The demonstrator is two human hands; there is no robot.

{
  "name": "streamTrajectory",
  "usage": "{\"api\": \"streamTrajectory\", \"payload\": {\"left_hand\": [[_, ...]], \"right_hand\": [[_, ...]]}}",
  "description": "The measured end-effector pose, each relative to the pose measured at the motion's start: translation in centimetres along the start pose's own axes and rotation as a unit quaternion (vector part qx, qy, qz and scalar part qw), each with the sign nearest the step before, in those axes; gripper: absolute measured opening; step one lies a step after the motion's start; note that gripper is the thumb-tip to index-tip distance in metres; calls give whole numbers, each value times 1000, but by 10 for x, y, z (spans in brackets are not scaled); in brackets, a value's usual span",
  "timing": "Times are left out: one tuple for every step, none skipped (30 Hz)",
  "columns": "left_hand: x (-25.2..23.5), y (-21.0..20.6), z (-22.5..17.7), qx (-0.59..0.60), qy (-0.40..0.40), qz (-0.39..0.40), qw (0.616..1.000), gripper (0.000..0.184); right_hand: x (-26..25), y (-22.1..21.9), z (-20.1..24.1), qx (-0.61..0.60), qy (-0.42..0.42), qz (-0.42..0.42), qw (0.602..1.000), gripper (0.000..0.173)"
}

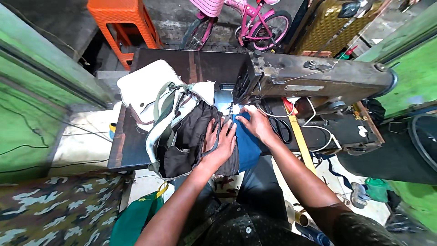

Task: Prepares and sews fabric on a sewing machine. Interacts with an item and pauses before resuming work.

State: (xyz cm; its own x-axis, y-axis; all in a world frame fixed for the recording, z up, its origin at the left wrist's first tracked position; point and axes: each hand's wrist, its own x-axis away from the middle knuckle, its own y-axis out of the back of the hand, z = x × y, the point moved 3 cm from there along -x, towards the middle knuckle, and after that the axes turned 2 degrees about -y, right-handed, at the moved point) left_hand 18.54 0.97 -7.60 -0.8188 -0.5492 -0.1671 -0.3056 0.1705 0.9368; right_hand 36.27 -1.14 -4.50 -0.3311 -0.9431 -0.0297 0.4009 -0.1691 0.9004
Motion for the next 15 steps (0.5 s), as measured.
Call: {"api": "streamTrajectory", "payload": {"left_hand": [[0,1,0,-6,1,-1,1000,44],[-1,1,0,-9,2,-3,1000,44],[0,1,0,-10,1,-6,1000,43],[-1,1,0,-9,1,-6,1000,43],[-1,1,0,-8,2,-4,1000,43],[-1,1,0,-9,2,-4,1000,43],[-1,0,0,-9,-1,-9,1000,42],[0,0,0,-10,-2,-7,1000,42],[0,0,0,-13,-3,-4,1000,43],[0,1,0,-16,-2,2,1000,43],[0,2,-1,-19,-2,7,1000,44],[0,2,-1,-21,1,14,1000,45],[0,3,-1,-20,2,15,1000,44],[0,3,-1,-15,0,11,1000,44],[-1,3,0,-12,-1,13,1000,44]], "right_hand": [[2,-2,1,33,9,-23,999,35],[7,-3,2,59,20,-48,997,39],[13,-4,6,76,34,-70,994,38],[21,-4,10,86,57,-94,990,35],[28,-5,14,93,79,-109,986,32],[35,-7,17,96,99,-114,984,31],[39,-10,19,98,113,-109,983,31],[43,-14,19,101,121,-98,983,33],[44,-19,18,104,124,-86,983,35],[45,-22,17,106,126,-79,983,36],[45,-24,15,111,127,-75,983,37],[45,-25,15,118,126,-72,982,38],[45,-25,15,124,123,-66,982,38],[46,-25,15,128,121,-62,982,39],[46,-25,15,131,120,-60,982,39]]}}
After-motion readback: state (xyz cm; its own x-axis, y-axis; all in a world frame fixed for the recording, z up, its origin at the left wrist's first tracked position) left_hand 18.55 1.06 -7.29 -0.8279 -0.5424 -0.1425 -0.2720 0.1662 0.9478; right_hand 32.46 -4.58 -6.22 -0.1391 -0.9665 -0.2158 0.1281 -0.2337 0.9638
